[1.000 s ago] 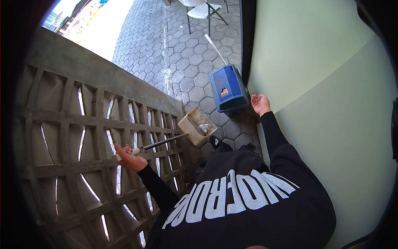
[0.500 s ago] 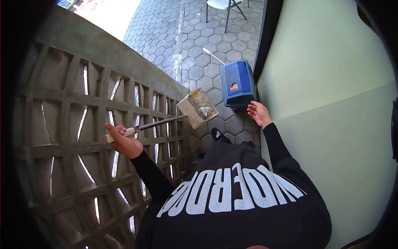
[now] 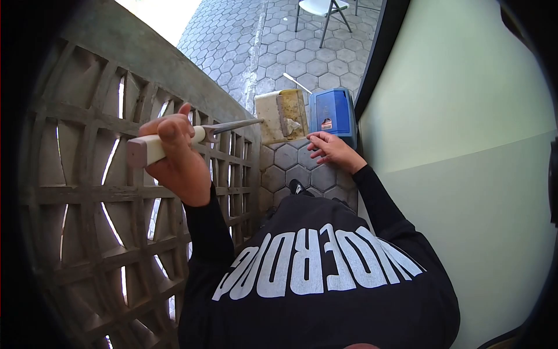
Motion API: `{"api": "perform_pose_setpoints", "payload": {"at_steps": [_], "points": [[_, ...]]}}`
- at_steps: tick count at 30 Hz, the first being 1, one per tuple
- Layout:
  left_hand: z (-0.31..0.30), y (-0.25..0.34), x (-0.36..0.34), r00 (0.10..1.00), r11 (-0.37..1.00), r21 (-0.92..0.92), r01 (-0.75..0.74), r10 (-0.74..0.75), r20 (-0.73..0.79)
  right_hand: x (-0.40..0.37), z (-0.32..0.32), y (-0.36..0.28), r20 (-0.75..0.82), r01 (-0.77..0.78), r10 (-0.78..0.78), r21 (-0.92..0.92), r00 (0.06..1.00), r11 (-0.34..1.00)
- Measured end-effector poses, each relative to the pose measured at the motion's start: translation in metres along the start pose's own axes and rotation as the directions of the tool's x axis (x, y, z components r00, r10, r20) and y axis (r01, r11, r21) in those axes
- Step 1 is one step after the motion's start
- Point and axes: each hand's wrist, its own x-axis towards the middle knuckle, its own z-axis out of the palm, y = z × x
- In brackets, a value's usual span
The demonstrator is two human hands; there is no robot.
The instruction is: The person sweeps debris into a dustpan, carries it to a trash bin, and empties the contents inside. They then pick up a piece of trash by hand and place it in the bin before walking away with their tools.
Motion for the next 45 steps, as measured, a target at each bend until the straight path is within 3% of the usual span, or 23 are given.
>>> {"api": "perform_pose_setpoints", "payload": {"at_steps": [3,5,7,9,11,14,16,17,19,20,22,23,24,25,27,29,31,33,34,36,40,43,45], "points": [[0.039,0.005,0.015,0.996,0.999,-0.013,-0.049,0.049,0.073,-0.008,0.008,-0.058,0.071,0.288,-0.279,-0.224,0.958,0.931],[0.067,0.007,0.028,0.99,0.996,-0.066,-0.054,0.062,0.124,0.006,0.012,-0.088,0.109,0.614,-0.645,-0.459,0.756,0.642],[0.09,0.01,0.042,0.949,0.992,0.065,-0.105,0.08,0.306,0.019,0.023,-0.126,0.156,0.717,-0.779,-0.529,0.607,0.453],[0.133,0.01,0.058,0.948,0.977,-0.03,-0.209,0.21,0.241,0.015,0.033,-0.167,0.159,0.664,-0.713,-0.543,0.683,0.514],[0.162,0.006,0.068,0.936,0.95,-0.162,-0.268,0.297,0.19,0.021,0.034,-0.18,0.123,0.834,-0.909,-0.461,0.399,0.303],[0.183,0.002,0.08,0.928,0.936,-0.205,-0.286,0.324,0.183,0.051,0.024,-0.184,0.049,0.942,-0.953,-0.178,0.297,0.285],[0.183,-0.001,0.091,0.918,0.953,-0.173,-0.247,0.287,0.273,0.093,0.0,-0.191,0.196,0.654,-0.977,-0.729,-0.088,-0.205],[0.184,-0.006,0.098,0.919,0.953,-0.187,-0.237,0.283,0.276,0.086,0.005,-0.198,0.192,0.643,-0.978,-0.739,-0.081,-0.198],[0.182,-0.019,0.113,0.877,0.881,-0.437,-0.179,0.344,0.335,0.058,0.026,-0.219,-0.091,0.855,-0.991,-0.501,0.101,0.133],[0.165,-0.026,0.131,0.762,0.872,-0.474,-0.122,0.388,0.518,0.069,0.02,-0.221,-0.099,0.844,-0.99,-0.517,0.103,0.14],[0.162,-0.04,0.13,0.839,0.842,-0.527,-0.111,0.364,0.404,0.093,0.0,-0.227,0.056,0.643,-0.988,-0.764,0.143,0.05],[0.161,-0.054,0.135,0.903,0.82,-0.559,-0.122,0.326,0.281,0.091,0.008,-0.234,-0.093,0.774,-0.962,-0.576,0.257,0.262],[0.164,-0.102,0.159,0.811,0.713,-0.647,-0.271,0.531,0.246,0.086,0.019,-0.242,-0.206,0.837,-0.897,-0.326,0.391,0.44],[0.144,-0.12,0.165,0.847,0.721,-0.689,-0.066,0.405,0.343,0.087,0.011,-0.243,-0.233,0.826,-0.844,-0.2,0.482,0.527],[0.119,-0.185,0.176,0.888,0.791,-0.612,0.031,0.259,0.38,0.082,-0.005,-0.244,-0.2,0.831,-0.826,-0.08,0.527,0.55],[0.111,-0.265,0.161,0.939,0.652,-0.702,0.286,-0.044,0.342,0.063,-0.007,-0.254,-0.268,0.81,-0.8,-0.1,0.537,0.578],[0.106,-0.355,0.113,0.736,0.696,-0.328,0.639,-0.43,0.523,0.046,-0.018,-0.262,-0.228,0.832,-0.83,-0.118,0.509,0.542],[0.099,-0.44,0.038,0.44,0.635,0.14,0.759,-0.66,0.609,0.03,-0.026,-0.268,-0.248,0.825,-0.815,-0.091,0.524,0.558],[0.093,-0.461,0.003,0.462,0.705,0.176,0.687,-0.611,0.643,0.024,-0.027,-0.27,-0.264,0.844,-0.826,-0.07,0.498,0.531],[0.08,-0.49,-0.052,0.189,0.535,0.319,0.783,-0.692,0.697,0.018,-0.024,-0.269,-0.294,0.871,-0.84,-0.048,0.455,0.489],[0.049,-0.51,-0.136,-0.241,0.464,0.69,0.555,-0.705,0.668,0.014,-0.016,-0.248,-0.397,0.889,-0.827,-0.057,0.398,0.455],[0.031,-0.504,-0.153,-0.427,0.355,0.815,0.459,-0.716,0.552,0.015,-0.016,-0.214,-0.5,0.918,-0.805,-0.048,0.32,0.395],[0.019,-0.496,-0.153,-0.349,0.368,0.762,0.533,-0.725,0.594,0.015,-0.019,-0.191,-0.577,0.936,-0.77,-0.027,0.272,0.35]]}}
